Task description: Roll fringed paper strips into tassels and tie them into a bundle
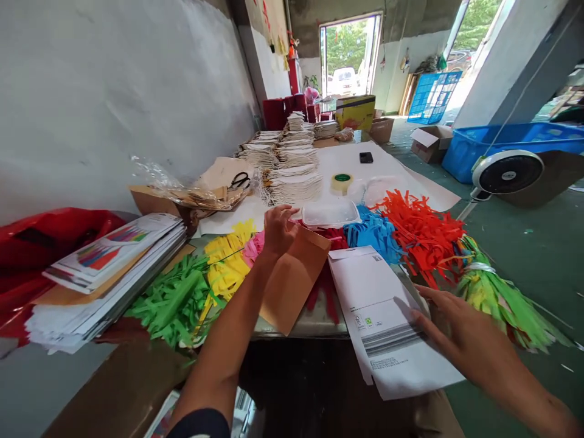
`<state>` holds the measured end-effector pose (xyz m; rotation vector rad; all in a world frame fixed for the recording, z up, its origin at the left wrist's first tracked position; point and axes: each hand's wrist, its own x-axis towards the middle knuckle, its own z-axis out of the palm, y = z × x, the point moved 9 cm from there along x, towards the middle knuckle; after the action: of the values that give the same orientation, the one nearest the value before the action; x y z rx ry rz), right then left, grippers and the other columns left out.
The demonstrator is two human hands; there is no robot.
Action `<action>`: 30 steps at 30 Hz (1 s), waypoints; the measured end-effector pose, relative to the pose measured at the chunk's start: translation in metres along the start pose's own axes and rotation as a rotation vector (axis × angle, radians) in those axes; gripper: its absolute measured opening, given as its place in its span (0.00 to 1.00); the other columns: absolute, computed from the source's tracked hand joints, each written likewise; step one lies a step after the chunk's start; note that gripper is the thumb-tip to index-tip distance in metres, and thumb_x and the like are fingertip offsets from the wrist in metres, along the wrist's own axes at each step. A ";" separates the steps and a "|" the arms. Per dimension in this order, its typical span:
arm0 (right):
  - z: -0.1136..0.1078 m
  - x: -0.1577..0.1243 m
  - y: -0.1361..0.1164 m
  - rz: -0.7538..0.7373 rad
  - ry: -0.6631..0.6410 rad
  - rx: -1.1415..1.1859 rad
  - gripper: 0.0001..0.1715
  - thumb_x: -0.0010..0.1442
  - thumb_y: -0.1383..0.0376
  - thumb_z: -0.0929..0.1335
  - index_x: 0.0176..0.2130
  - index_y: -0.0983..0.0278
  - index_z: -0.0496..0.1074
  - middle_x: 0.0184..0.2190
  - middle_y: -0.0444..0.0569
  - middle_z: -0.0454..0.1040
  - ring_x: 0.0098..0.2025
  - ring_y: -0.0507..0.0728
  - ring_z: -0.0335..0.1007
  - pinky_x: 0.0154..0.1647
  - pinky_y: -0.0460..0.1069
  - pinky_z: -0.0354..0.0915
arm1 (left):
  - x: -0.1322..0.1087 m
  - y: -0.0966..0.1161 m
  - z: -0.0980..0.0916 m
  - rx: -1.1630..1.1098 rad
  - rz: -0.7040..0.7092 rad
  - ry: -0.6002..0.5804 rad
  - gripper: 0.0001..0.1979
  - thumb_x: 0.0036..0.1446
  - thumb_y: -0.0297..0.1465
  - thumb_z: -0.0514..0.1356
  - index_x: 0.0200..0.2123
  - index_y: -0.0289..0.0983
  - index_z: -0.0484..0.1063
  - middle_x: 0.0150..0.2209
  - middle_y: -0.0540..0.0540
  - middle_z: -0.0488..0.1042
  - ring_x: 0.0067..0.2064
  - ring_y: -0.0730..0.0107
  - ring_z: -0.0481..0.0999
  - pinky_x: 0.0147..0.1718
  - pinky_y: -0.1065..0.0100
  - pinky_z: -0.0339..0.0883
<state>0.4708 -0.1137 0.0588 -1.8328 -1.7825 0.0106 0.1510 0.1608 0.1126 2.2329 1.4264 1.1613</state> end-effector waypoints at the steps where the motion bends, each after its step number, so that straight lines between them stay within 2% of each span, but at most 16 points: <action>1: 0.005 -0.006 0.004 0.009 -0.032 -0.032 0.34 0.67 0.40 0.66 0.58 0.59 0.78 0.52 0.57 0.84 0.48 0.72 0.83 0.37 0.59 0.78 | -0.007 0.011 -0.003 0.008 0.027 0.018 0.21 0.57 0.23 0.64 0.54 0.38 0.81 0.60 0.38 0.74 0.66 0.48 0.66 0.69 0.50 0.55; 3: 0.016 -0.018 0.012 0.042 -0.116 -0.060 0.38 0.69 0.40 0.64 0.63 0.61 0.73 0.57 0.59 0.81 0.53 0.73 0.81 0.44 0.62 0.79 | -0.029 0.037 -0.005 0.003 0.080 0.046 0.15 0.63 0.25 0.61 0.50 0.39 0.81 0.51 0.41 0.79 0.55 0.54 0.75 0.60 0.54 0.66; 4: 0.019 -0.024 0.015 0.067 -0.140 -0.050 0.38 0.70 0.40 0.63 0.65 0.62 0.71 0.59 0.59 0.79 0.55 0.73 0.81 0.46 0.63 0.79 | -0.044 0.050 -0.001 -0.039 0.076 0.018 0.12 0.66 0.27 0.59 0.48 0.40 0.81 0.45 0.43 0.80 0.47 0.59 0.78 0.52 0.58 0.71; 5: 0.022 -0.030 0.017 0.095 -0.160 -0.030 0.39 0.70 0.41 0.63 0.67 0.62 0.69 0.61 0.59 0.78 0.57 0.72 0.80 0.49 0.64 0.79 | -0.061 0.062 0.008 -0.092 0.059 -0.053 0.10 0.69 0.31 0.59 0.48 0.40 0.80 0.42 0.45 0.81 0.40 0.63 0.78 0.44 0.62 0.72; 7: 0.025 -0.041 0.020 0.153 -0.181 0.018 0.39 0.70 0.42 0.63 0.69 0.62 0.66 0.63 0.59 0.76 0.59 0.72 0.78 0.52 0.65 0.78 | -0.098 0.086 0.029 -0.084 0.026 -0.188 0.10 0.70 0.37 0.60 0.48 0.42 0.79 0.38 0.48 0.80 0.34 0.66 0.78 0.37 0.65 0.71; 9: 0.026 -0.051 0.021 0.205 -0.166 0.057 0.39 0.71 0.43 0.63 0.69 0.62 0.65 0.63 0.59 0.76 0.61 0.73 0.76 0.55 0.67 0.76 | -0.131 0.103 0.042 0.008 -0.006 -0.197 0.13 0.69 0.38 0.62 0.53 0.41 0.76 0.41 0.46 0.80 0.37 0.64 0.79 0.38 0.64 0.72; 11: 0.026 -0.061 0.021 0.235 -0.131 0.100 0.37 0.71 0.44 0.64 0.68 0.61 0.66 0.63 0.60 0.75 0.63 0.74 0.74 0.59 0.69 0.72 | -0.155 0.113 0.053 0.034 -0.030 -0.184 0.19 0.65 0.35 0.65 0.57 0.40 0.73 0.49 0.42 0.78 0.44 0.58 0.80 0.42 0.60 0.74; 14: 0.031 -0.076 0.022 0.280 -0.078 0.294 0.34 0.70 0.46 0.66 0.67 0.60 0.67 0.62 0.59 0.76 0.62 0.71 0.74 0.62 0.67 0.70 | -0.178 0.115 0.072 -0.130 -0.117 -0.197 0.27 0.59 0.28 0.68 0.61 0.40 0.70 0.55 0.40 0.73 0.47 0.59 0.80 0.46 0.58 0.75; 16: 0.034 -0.087 0.027 0.339 -0.058 0.501 0.32 0.70 0.47 0.68 0.66 0.58 0.67 0.61 0.57 0.76 0.59 0.67 0.76 0.59 0.62 0.73 | -0.186 0.110 0.080 -0.269 -0.209 -0.203 0.28 0.57 0.26 0.68 0.61 0.40 0.70 0.55 0.41 0.71 0.41 0.65 0.79 0.43 0.61 0.76; 18: 0.031 -0.096 0.032 0.393 -0.023 0.655 0.31 0.69 0.49 0.69 0.66 0.56 0.68 0.61 0.55 0.76 0.58 0.64 0.77 0.57 0.59 0.74 | -0.185 0.107 0.078 -0.342 -0.252 -0.142 0.27 0.59 0.30 0.68 0.61 0.40 0.71 0.53 0.41 0.70 0.39 0.68 0.78 0.43 0.61 0.76; 20: 0.019 -0.103 0.036 0.417 0.015 0.707 0.30 0.69 0.50 0.69 0.65 0.55 0.69 0.63 0.54 0.74 0.60 0.64 0.75 0.59 0.57 0.73 | -0.177 0.104 0.064 -0.382 -0.269 0.000 0.29 0.60 0.36 0.69 0.63 0.40 0.70 0.55 0.39 0.70 0.46 0.63 0.77 0.48 0.60 0.75; 22: 0.003 -0.109 0.039 0.421 0.052 0.694 0.29 0.69 0.50 0.70 0.65 0.53 0.70 0.65 0.52 0.73 0.63 0.64 0.72 0.62 0.57 0.71 | -0.167 0.096 0.054 -0.504 -0.358 0.110 0.34 0.58 0.42 0.72 0.65 0.40 0.68 0.59 0.37 0.70 0.52 0.60 0.77 0.50 0.61 0.74; 24: -0.013 -0.114 0.040 0.404 0.072 0.668 0.29 0.69 0.50 0.70 0.65 0.51 0.71 0.65 0.51 0.73 0.64 0.64 0.71 0.63 0.56 0.70 | -0.160 0.088 0.064 -0.769 -0.519 0.034 0.38 0.53 0.46 0.75 0.63 0.40 0.69 0.58 0.37 0.73 0.51 0.61 0.79 0.46 0.64 0.75; 26: -0.023 -0.118 0.042 0.378 0.068 0.645 0.29 0.68 0.49 0.71 0.65 0.50 0.71 0.64 0.50 0.73 0.64 0.64 0.71 0.62 0.56 0.71 | -0.158 0.093 0.082 -1.018 -0.644 -0.142 0.35 0.47 0.47 0.77 0.55 0.37 0.76 0.50 0.39 0.79 0.43 0.64 0.81 0.40 0.67 0.76; 28: -0.028 -0.120 0.045 0.370 0.052 0.648 0.30 0.67 0.49 0.72 0.65 0.49 0.71 0.65 0.50 0.73 0.64 0.64 0.72 0.61 0.54 0.72 | -0.161 0.102 0.090 -1.138 -0.691 -0.247 0.29 0.43 0.46 0.79 0.43 0.34 0.80 0.42 0.42 0.82 0.37 0.67 0.81 0.37 0.68 0.77; 30: -0.031 -0.121 0.053 0.399 0.034 0.699 0.35 0.66 0.48 0.73 0.68 0.49 0.69 0.67 0.50 0.71 0.65 0.64 0.71 0.58 0.53 0.74 | -0.165 0.107 0.091 -1.169 -0.709 -0.259 0.26 0.40 0.45 0.80 0.37 0.34 0.80 0.38 0.44 0.83 0.36 0.68 0.81 0.37 0.68 0.77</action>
<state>0.5179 -0.2336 0.0179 -1.5976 -1.1434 0.6629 0.2537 -0.0138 0.0342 0.9128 0.8844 0.9757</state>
